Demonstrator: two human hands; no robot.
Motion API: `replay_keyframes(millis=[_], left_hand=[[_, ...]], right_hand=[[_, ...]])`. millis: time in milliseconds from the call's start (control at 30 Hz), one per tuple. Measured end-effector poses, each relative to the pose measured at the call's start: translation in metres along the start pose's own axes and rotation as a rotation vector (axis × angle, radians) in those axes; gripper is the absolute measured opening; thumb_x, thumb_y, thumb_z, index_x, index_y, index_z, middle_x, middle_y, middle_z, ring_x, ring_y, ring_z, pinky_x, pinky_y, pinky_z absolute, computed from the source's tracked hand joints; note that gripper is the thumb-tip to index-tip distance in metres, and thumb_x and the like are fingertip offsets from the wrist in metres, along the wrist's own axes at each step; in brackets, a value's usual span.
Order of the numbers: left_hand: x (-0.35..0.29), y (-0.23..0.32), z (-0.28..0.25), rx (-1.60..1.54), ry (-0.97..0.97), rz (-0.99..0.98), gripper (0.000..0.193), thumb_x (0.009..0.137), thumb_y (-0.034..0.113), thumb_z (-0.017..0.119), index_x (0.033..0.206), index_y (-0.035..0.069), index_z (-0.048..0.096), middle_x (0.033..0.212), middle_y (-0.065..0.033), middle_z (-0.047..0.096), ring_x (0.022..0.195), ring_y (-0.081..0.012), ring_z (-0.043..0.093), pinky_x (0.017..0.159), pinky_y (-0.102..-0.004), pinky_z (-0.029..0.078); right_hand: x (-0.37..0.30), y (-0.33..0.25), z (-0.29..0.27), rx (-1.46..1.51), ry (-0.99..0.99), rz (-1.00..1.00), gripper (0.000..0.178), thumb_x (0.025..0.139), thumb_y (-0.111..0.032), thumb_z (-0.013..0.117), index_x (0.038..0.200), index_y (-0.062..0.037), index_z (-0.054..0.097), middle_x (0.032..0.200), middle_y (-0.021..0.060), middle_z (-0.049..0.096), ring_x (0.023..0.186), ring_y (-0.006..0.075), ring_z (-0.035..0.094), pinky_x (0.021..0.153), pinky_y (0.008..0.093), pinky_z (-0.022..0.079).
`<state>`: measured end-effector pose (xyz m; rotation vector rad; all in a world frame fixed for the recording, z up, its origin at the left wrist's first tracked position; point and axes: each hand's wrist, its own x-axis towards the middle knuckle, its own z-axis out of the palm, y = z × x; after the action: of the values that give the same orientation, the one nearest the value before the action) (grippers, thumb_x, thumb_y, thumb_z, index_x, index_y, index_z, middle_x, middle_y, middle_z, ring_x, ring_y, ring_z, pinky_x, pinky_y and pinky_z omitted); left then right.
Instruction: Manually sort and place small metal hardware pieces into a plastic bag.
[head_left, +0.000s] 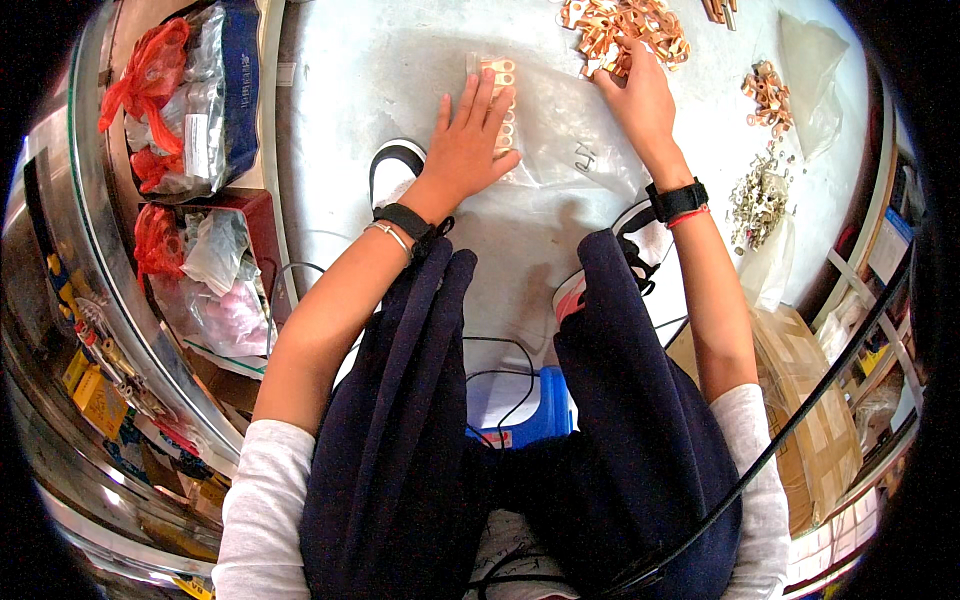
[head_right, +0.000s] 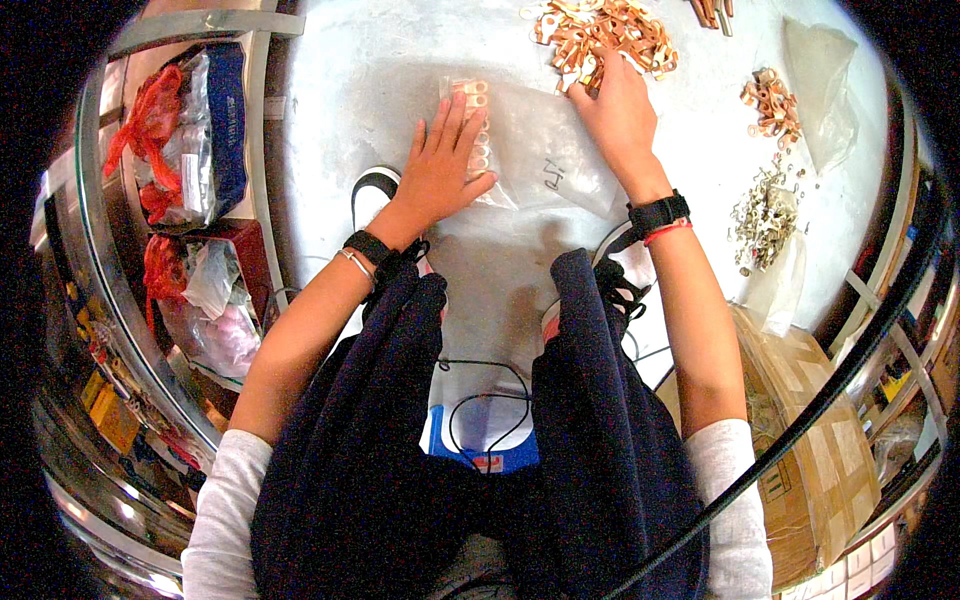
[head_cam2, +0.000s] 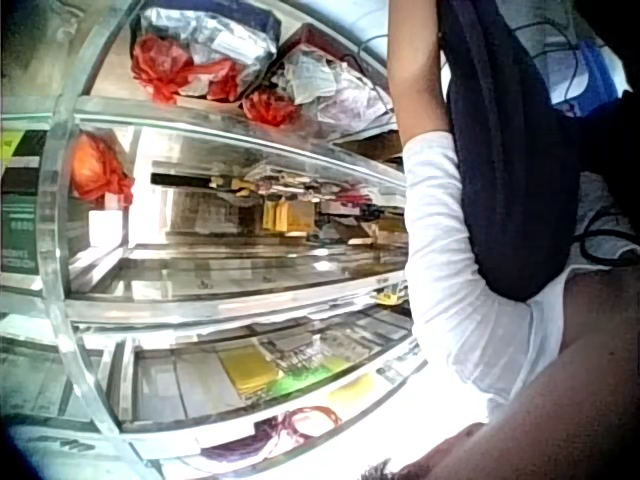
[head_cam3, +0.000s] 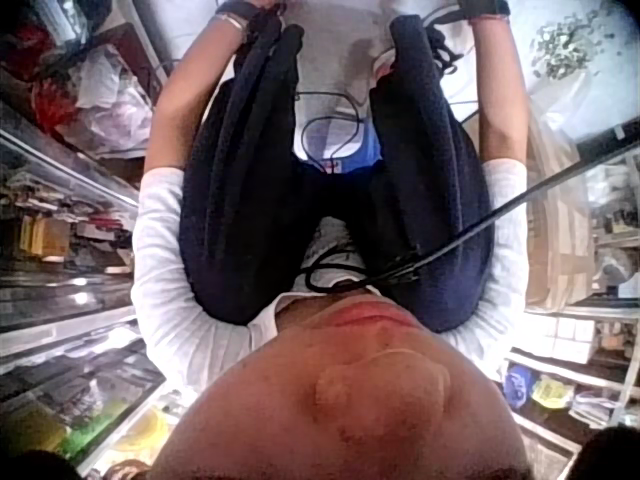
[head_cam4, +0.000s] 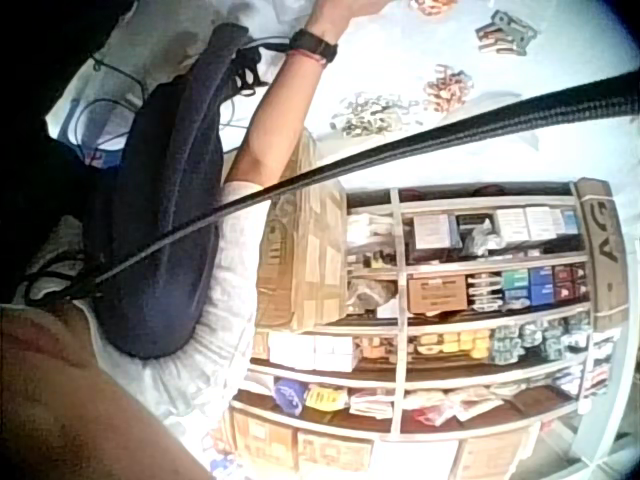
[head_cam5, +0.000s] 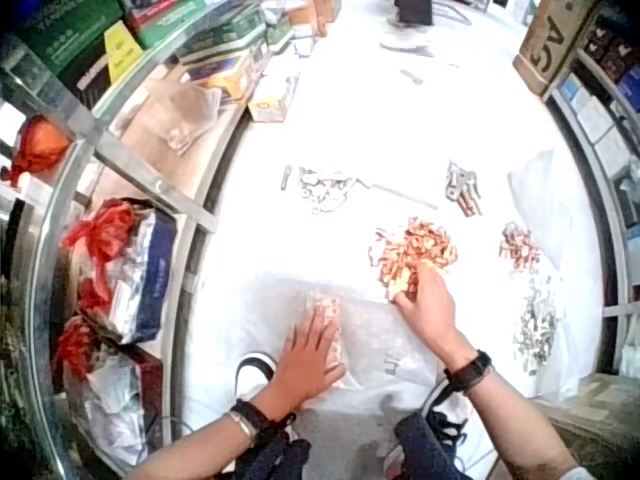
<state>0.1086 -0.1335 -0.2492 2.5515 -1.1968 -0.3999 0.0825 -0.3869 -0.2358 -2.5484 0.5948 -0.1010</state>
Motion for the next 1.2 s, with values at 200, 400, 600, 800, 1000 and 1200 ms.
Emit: replay_keyframes(millis=[200,400,600,800,1000,1200], left_hand=[[0.0,0.001,-0.001,0.0,0.002,-0.006,0.085,0.079,0.046,0.064,0.147,0.011,0.025,0.155,-0.0198,0.012,0.142,-0.0381,0.017,0.108,-0.0606,0.024],[-0.001,0.003,-0.001,0.022,-0.001,-0.016,0.084,0.079,0.045,0.064,0.146,0.011,0.026,0.155,-0.0198,0.011,0.141,-0.0384,0.019,0.108,-0.0598,0.025],[-0.002,0.004,-0.002,0.015,-0.007,-0.012,0.082,0.08,0.042,0.064,0.146,0.01,0.026,0.155,-0.0202,0.011,0.14,-0.0395,0.02,0.108,-0.0597,0.025],[-0.002,0.004,-0.003,-0.015,-0.005,-0.013,0.08,0.08,0.039,0.064,0.145,0.01,0.027,0.155,-0.0202,0.011,0.14,-0.0403,0.021,0.108,-0.0601,0.025],[0.0,0.002,-0.008,-0.125,0.019,-0.034,0.06,0.083,0.019,0.057,0.14,0.01,0.036,0.153,-0.0188,0.02,0.137,-0.0395,0.028,0.108,-0.0579,0.027],[0.003,-0.004,-0.012,-0.214,0.106,-0.037,0.048,0.081,0.002,0.049,0.129,0.007,0.047,0.147,-0.016,0.035,0.132,-0.0346,0.039,0.106,-0.0528,0.033]], right_hand=[[-0.001,0.005,0.0,0.028,-0.054,0.051,0.044,0.076,-0.024,0.07,0.11,-0.0027,0.051,0.102,0.016,0.06,0.096,0.0331,0.06,0.08,0.0418,0.048],[-0.008,0.008,0.003,0.19,-0.027,0.016,0.038,0.074,-0.018,0.072,0.099,-0.0026,0.048,0.096,0.0143,0.053,0.082,0.0287,0.057,0.076,0.0379,0.048],[-0.01,0.015,0.006,0.273,-0.093,-0.009,0.031,0.077,-0.013,0.072,0.094,-0.004,0.048,0.085,0.0086,0.054,0.074,0.0182,0.055,0.069,0.0311,0.047],[-0.012,0.019,0.01,0.424,-0.156,0.062,0.018,0.082,-0.014,0.068,0.089,-0.0027,0.056,0.082,0.0081,0.061,0.073,0.0192,0.059,0.069,0.032,0.049],[-0.013,0.026,-0.007,0.38,0.034,0.098,0.01,0.088,-0.012,0.063,0.091,-0.003,0.06,0.078,0.0016,0.063,0.069,0.0076,0.056,0.065,0.024,0.048],[-0.049,0.049,-0.05,0.519,0.158,0.392,0.011,0.085,-0.013,0.062,0.083,-0.0025,0.061,0.072,0.0009,0.062,0.064,0.0072,0.053,0.061,0.0227,0.045]])
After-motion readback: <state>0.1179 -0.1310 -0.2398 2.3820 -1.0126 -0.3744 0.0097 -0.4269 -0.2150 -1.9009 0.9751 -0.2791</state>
